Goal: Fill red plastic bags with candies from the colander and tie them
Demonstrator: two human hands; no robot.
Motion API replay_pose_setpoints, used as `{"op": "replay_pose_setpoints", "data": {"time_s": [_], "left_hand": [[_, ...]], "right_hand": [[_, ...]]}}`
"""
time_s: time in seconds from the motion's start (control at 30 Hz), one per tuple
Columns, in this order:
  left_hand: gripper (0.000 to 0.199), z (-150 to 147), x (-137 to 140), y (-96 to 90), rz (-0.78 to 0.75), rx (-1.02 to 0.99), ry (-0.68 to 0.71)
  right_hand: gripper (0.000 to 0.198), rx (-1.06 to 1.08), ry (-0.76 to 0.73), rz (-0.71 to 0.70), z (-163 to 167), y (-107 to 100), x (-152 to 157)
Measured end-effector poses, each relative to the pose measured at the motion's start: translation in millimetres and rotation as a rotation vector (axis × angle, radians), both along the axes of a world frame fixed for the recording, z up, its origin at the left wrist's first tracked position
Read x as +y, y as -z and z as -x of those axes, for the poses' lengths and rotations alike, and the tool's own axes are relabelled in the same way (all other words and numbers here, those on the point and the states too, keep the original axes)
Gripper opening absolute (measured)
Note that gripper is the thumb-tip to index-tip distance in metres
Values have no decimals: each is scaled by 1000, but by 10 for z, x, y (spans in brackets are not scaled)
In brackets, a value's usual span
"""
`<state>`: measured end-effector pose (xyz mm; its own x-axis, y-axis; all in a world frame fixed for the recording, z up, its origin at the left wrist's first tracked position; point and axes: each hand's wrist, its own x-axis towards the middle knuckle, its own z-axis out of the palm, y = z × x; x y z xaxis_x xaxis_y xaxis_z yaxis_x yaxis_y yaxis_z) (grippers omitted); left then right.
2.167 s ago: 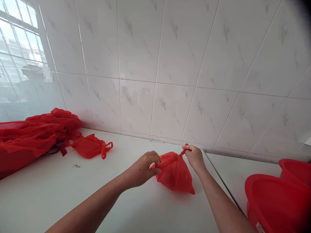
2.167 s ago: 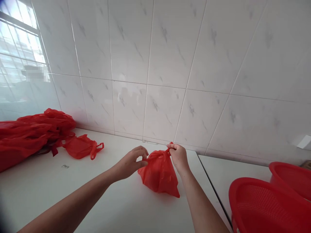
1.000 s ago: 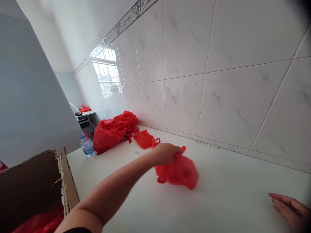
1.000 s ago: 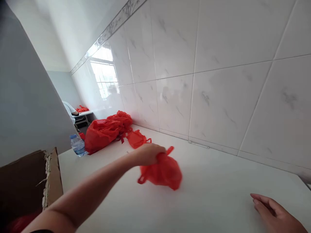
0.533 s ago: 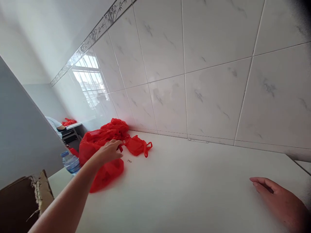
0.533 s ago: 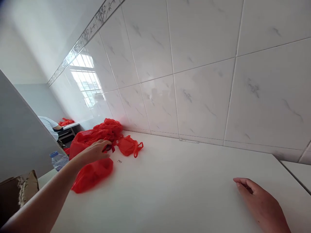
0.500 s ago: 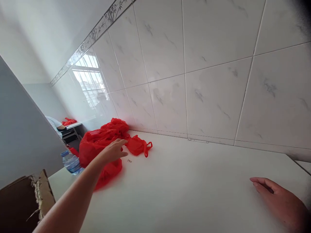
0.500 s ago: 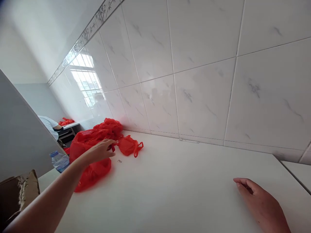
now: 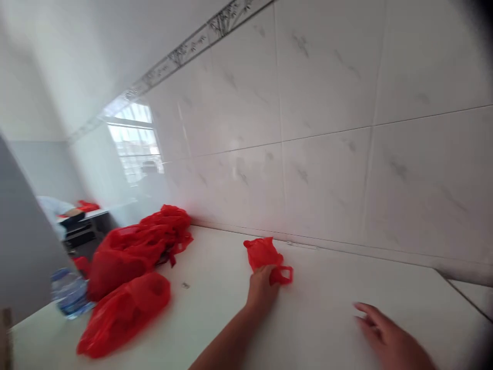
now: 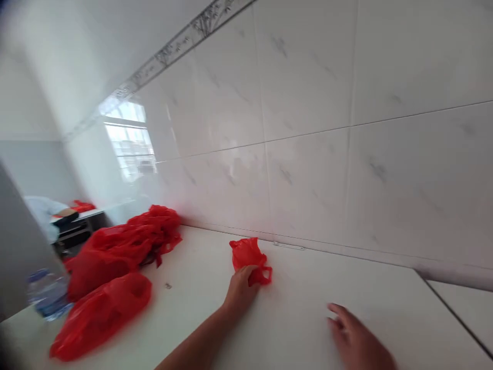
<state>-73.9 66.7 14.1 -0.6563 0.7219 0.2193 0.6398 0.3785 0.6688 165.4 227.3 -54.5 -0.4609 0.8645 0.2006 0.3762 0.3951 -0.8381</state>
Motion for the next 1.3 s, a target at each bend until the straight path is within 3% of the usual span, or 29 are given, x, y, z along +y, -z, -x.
{"op": "replay_pose_setpoints", "data": {"time_s": [0.07, 0.1, 0.2, 0.33, 0.5, 0.63, 0.7, 0.83, 1.03, 1.2, 1.3], "left_hand": [[50, -426, 241, 126, -58, -115, 121], [52, -624, 319, 159, -102, -224, 184], [43, -999, 381, 147, -259, -605, 341], [13, -872, 239, 7, -377, -811, 310], [19, -584, 100, -134, -561, -1137, 367], [14, -737, 94, -137, -496, -1370, 540], [12, -778, 92, -136, -491, -1454, 565], [12, -617, 78, -155, -643, -1481, 380], [22, -424, 95, -104, -588, -1292, 183], [30, -416, 108, -26, -526, -1139, 98], [29, -380, 102, -50, -542, -988, -49]], "right_hand": [[64, 52, -103, 168, 146, -241, -392], [69, 129, -82, 252, 213, -333, -539], [72, 294, -49, 359, 302, -466, -709], [63, 346, -67, 530, 203, -491, -605], [102, 530, -6, 661, 183, -594, -636], [97, 643, -191, 789, 161, -649, -644], [82, 653, -230, 768, 115, -613, -560], [64, 741, -23, 675, -13, -529, -285], [52, 781, 88, 535, -137, -609, -111], [50, 681, 114, 398, -141, -702, -183], [43, 562, 237, 280, -132, -744, -218]]}}
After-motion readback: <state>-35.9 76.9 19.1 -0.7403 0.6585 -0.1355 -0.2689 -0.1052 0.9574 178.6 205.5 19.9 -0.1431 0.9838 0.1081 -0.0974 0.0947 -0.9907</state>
